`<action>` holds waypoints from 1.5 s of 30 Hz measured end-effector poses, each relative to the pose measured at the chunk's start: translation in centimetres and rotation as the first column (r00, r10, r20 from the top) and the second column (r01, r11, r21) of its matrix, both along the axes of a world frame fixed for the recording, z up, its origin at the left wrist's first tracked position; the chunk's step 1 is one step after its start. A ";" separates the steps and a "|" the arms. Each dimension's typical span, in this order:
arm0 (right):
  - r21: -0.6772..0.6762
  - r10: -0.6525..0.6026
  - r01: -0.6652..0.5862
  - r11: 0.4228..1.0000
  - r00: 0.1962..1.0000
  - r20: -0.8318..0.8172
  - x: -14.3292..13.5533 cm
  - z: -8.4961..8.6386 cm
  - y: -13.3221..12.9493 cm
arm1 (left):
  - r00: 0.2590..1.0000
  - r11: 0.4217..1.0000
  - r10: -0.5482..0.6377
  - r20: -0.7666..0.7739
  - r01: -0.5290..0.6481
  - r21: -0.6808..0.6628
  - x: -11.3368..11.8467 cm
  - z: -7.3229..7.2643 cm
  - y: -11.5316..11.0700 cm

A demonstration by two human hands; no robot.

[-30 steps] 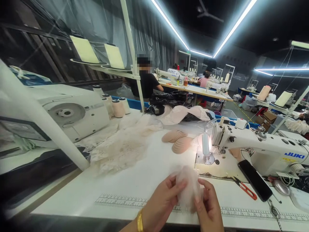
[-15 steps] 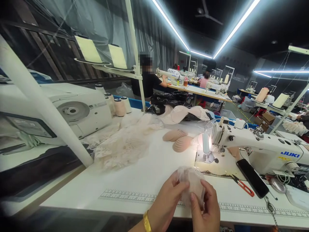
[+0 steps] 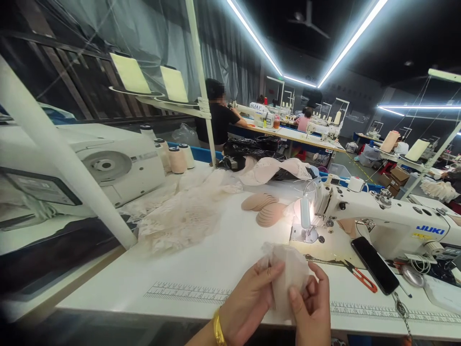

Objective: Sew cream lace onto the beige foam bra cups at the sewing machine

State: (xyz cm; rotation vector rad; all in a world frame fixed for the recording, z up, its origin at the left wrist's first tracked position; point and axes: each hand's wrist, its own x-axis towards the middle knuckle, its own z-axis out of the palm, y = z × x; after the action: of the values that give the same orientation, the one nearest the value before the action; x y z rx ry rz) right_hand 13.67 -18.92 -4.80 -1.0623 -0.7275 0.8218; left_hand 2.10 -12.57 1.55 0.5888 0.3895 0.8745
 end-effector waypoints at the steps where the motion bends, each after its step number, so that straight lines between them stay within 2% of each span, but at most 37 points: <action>1: -0.030 0.050 -0.052 0.998 0.995 -0.084 0.1 0.5 0.2 | 1.000 1.000 0.011 -0.022 -0.012 -0.010 0.0 -0.1 0.0; 3: -0.084 0.148 -0.170 0.982 0.964 -0.222 0.6 1.6 0.5 | 0.998 0.999 0.035 -0.061 -0.035 -0.001 -0.2 -0.4 0.0; 5: -0.098 0.190 -0.225 0.970 0.942 -0.277 1.2 2.6 0.8 | 0.995 0.999 0.050 -0.081 -0.049 0.019 -0.3 -0.6 -0.1; 8: -0.062 0.127 -0.149 0.987 0.954 -0.271 1.7 3.6 0.7 | 0.991 0.997 0.072 -0.110 -0.069 0.031 -0.6 -0.6 -0.3; 14: 0.023 -0.005 0.009 1.000 0.985 -0.171 0.9 3.9 0.3 | 0.971 0.996 0.087 -0.225 -0.078 0.048 -0.5 -1.4 -0.2; 18: 0.029 0.048 -0.042 0.999 0.975 -0.219 1.4 4.1 0.5 | 0.977 0.999 -0.014 -0.211 0.024 0.048 -0.4 -2.1 -0.7; 20: 0.000 0.063 -0.065 0.998 0.972 -0.228 2.0 4.0 0.8 | 0.985 0.991 -0.111 -0.129 0.119 0.057 -0.4 -1.9 -1.0; 22: -0.051 0.059 -0.073 0.996 0.971 -0.231 2.5 3.4 1.1 | 0.987 0.985 -0.159 -0.039 0.161 0.061 -0.5 -1.5 -1.2; 25: -0.106 0.043 -0.072 0.992 0.966 -0.255 2.5 1.9 1.3 | 0.992 0.992 -0.124 0.024 0.124 0.023 -0.7 -0.7 -0.9; 29: -0.059 0.094 -0.114 0.992 0.958 -0.271 2.0 0.7 0.8 | 0.999 0.999 -0.046 0.005 0.046 -0.009 -0.7 -0.3 -0.3; 33: -0.026 0.132 -0.142 0.990 0.964 -0.231 1.7 1.0 0.8 | 0.999 0.999 0.035 -0.023 -0.034 0.043 -0.1 -0.4 0.3; 38: -0.035 0.068 -0.079 0.996 0.968 -0.242 1.4 1.6 1.0 | 0.986 0.986 0.163 -0.047 -0.160 0.045 0.4 -0.6 0.9; 45: -0.041 0.056 -0.068 0.997 0.968 -0.246 1.6 1.4 1.1 | 0.986 0.987 0.163 -0.046 -0.163 0.003 0.9 -0.5 1.0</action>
State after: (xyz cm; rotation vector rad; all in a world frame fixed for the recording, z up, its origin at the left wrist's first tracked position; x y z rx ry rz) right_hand 15.30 -17.86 -3.42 -0.9640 -0.5352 1.0094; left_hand 2.96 -11.54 1.04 0.5828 0.4854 1.0181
